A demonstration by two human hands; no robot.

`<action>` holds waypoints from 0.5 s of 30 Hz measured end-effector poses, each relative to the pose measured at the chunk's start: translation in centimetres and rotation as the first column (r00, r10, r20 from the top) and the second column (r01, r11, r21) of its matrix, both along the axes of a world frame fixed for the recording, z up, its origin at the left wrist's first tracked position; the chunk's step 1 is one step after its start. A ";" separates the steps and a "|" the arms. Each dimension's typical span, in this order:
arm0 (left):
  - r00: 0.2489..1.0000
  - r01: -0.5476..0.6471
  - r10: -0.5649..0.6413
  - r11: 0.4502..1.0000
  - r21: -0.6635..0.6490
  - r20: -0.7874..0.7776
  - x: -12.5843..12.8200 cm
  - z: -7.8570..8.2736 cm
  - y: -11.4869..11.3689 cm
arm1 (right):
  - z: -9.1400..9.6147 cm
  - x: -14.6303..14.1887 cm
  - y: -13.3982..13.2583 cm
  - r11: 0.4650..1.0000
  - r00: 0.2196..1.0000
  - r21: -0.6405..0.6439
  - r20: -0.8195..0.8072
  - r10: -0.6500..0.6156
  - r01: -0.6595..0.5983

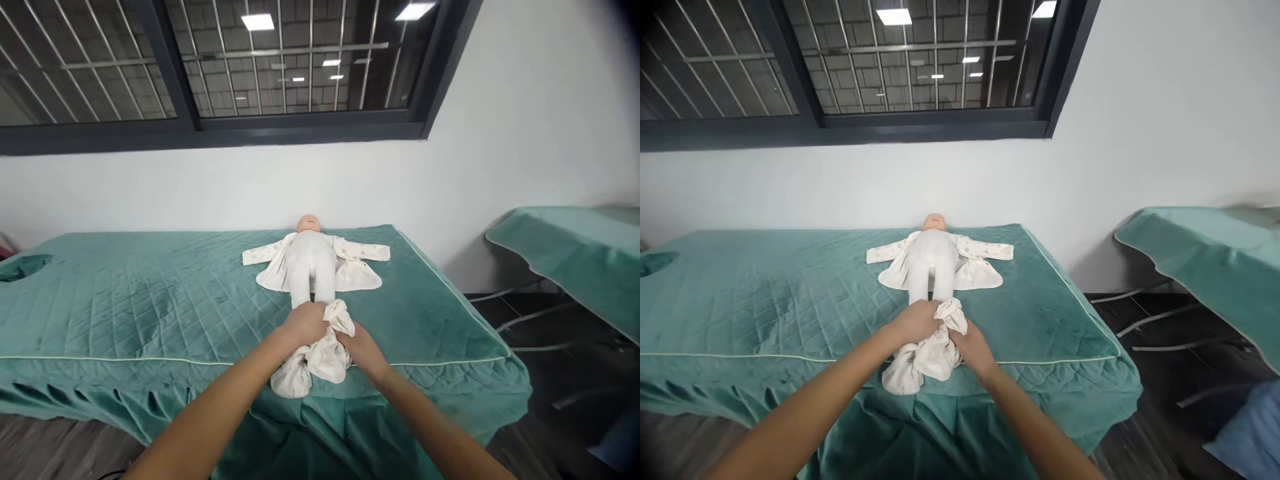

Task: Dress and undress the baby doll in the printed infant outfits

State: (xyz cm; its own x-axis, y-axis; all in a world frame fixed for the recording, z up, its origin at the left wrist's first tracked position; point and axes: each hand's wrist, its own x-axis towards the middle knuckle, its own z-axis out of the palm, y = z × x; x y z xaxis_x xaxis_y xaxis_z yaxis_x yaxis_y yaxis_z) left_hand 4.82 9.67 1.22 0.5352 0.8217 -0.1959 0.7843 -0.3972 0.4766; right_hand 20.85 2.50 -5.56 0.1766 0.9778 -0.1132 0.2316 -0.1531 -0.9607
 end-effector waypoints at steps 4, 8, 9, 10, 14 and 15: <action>0.979 -0.006 0.027 0.994 -0.105 0.200 -0.5 -0.2 -0.5 | -1.2 0.2 0.4 0.999 0.999 0.041 -0.032 0.011 -0.010; 0.866 0.014 0.123 0.963 -0.269 0.485 -1.1 0.1 -1.5 | -1.4 0.5 0.6 0.993 0.990 0.099 -0.131 -0.049 0.062; 0.828 0.036 0.157 0.943 -0.331 0.538 -1.2 0.2 -1.6 | -1.3 0.7 0.8 0.990 0.985 0.120 -0.167 -0.050 0.071; 0.792 0.066 0.200 0.912 -0.406 0.577 -1.4 0.4 -1.5 | -1.1 0.9 1.2 0.987 0.980 0.142 -0.195 -0.048 0.077; 0.718 0.196 0.344 0.734 -0.650 0.605 -2.4 1.3 0.1 | -0.2 1.6 3.8 0.971 0.976 0.215 -0.209 -0.060 0.106; 0.705 0.200 0.365 0.721 -0.664 0.609 -2.5 1.5 0.6 | -0.1 1.7 4.6 0.968 0.976 0.227 -0.207 -0.060 0.107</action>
State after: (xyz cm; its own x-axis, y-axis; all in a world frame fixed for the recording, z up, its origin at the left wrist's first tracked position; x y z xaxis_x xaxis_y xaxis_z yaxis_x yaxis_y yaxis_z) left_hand 2.36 10.31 2.67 0.6751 0.6717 -0.3049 0.1487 0.2809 0.9482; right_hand 22.58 7.07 -5.63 0.2563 0.9635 0.0773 0.0300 0.0720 -0.9970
